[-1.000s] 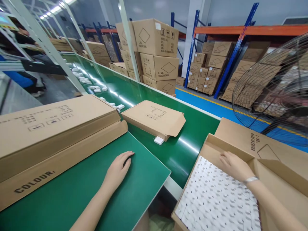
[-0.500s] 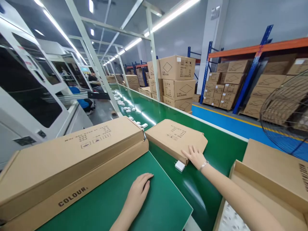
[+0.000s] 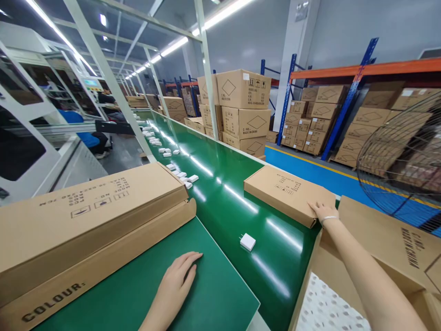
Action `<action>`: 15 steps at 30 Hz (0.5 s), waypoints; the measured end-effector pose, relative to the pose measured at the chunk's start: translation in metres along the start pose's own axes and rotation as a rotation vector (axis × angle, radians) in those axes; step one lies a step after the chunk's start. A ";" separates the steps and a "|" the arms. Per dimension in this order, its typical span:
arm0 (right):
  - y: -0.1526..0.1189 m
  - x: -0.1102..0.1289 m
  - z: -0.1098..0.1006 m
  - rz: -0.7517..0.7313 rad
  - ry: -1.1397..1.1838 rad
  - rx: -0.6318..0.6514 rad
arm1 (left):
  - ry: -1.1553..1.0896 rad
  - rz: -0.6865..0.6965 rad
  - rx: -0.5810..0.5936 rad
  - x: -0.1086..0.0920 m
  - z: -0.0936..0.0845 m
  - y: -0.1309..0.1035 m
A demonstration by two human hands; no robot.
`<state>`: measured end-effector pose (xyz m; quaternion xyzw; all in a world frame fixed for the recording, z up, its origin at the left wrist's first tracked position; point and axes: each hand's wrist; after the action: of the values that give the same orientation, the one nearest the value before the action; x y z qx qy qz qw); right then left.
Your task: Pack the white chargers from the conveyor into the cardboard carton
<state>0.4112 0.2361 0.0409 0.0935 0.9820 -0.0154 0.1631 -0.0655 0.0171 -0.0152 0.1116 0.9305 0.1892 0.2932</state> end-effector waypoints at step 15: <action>0.010 0.075 0.008 -0.225 0.068 -0.058 | -0.031 -0.037 0.026 -0.005 -0.001 0.002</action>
<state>0.3455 0.2587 0.0089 -0.0215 0.9913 -0.0021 0.1298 -0.0620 0.0173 -0.0107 0.1009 0.9301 0.1701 0.3095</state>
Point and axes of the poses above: each hand's wrist, its own y-axis towards the middle knuckle, its own z-axis out of the palm, x = y × z, and after that the axes turned 13 degrees about z, right-handed
